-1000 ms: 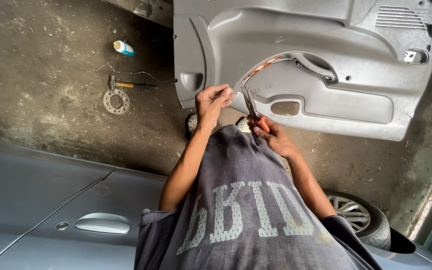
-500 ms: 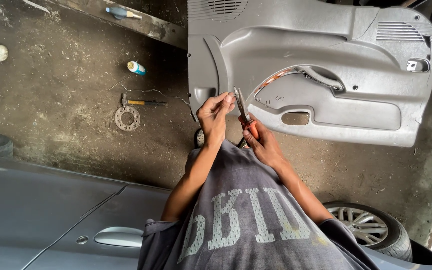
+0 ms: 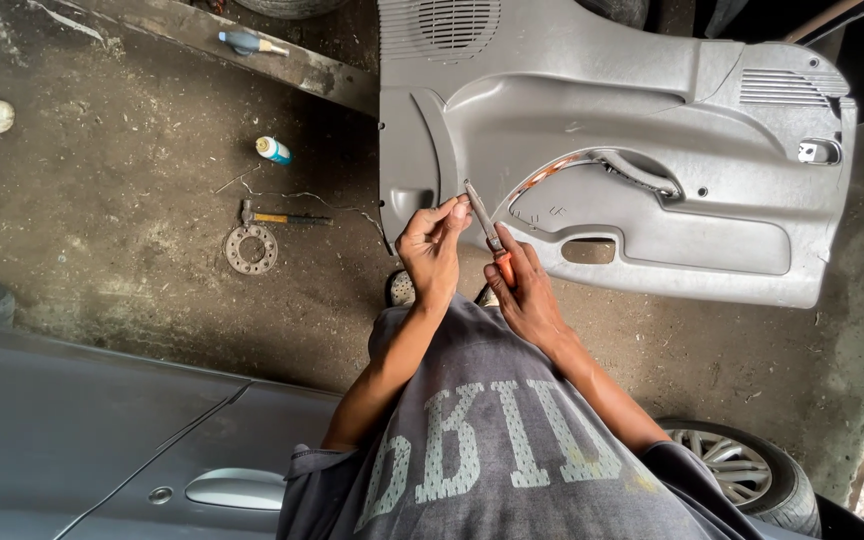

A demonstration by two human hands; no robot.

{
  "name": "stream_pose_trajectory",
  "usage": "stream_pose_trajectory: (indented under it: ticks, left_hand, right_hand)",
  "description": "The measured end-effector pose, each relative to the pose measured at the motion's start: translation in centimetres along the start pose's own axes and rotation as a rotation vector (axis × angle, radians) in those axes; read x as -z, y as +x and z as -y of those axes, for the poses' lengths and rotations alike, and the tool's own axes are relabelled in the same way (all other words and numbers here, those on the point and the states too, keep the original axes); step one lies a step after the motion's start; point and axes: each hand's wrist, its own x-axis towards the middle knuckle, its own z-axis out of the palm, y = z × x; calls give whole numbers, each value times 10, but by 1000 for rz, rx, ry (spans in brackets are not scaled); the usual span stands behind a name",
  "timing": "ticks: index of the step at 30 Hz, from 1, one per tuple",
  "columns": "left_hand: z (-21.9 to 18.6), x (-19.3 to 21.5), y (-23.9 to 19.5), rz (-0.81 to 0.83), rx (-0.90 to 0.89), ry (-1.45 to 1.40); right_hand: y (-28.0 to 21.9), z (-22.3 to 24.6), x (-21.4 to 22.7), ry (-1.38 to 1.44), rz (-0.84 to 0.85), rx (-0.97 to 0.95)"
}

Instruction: The person uses pliers to bend and shape a thin metal wire while standing next to a detached car door panel. The hands repeatedly grip and twist the wire, manipulating it into a specific form. The task takes place in a workshop environment with various tools and car parts visible on the floor.

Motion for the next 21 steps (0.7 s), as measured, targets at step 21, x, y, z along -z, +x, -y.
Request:
stream_pose_trajectory:
  ticks: [21]
  left_hand:
    - [-22,41,31,644,354,-250]
  right_hand:
    - [-4,-19,27,291,246,104]
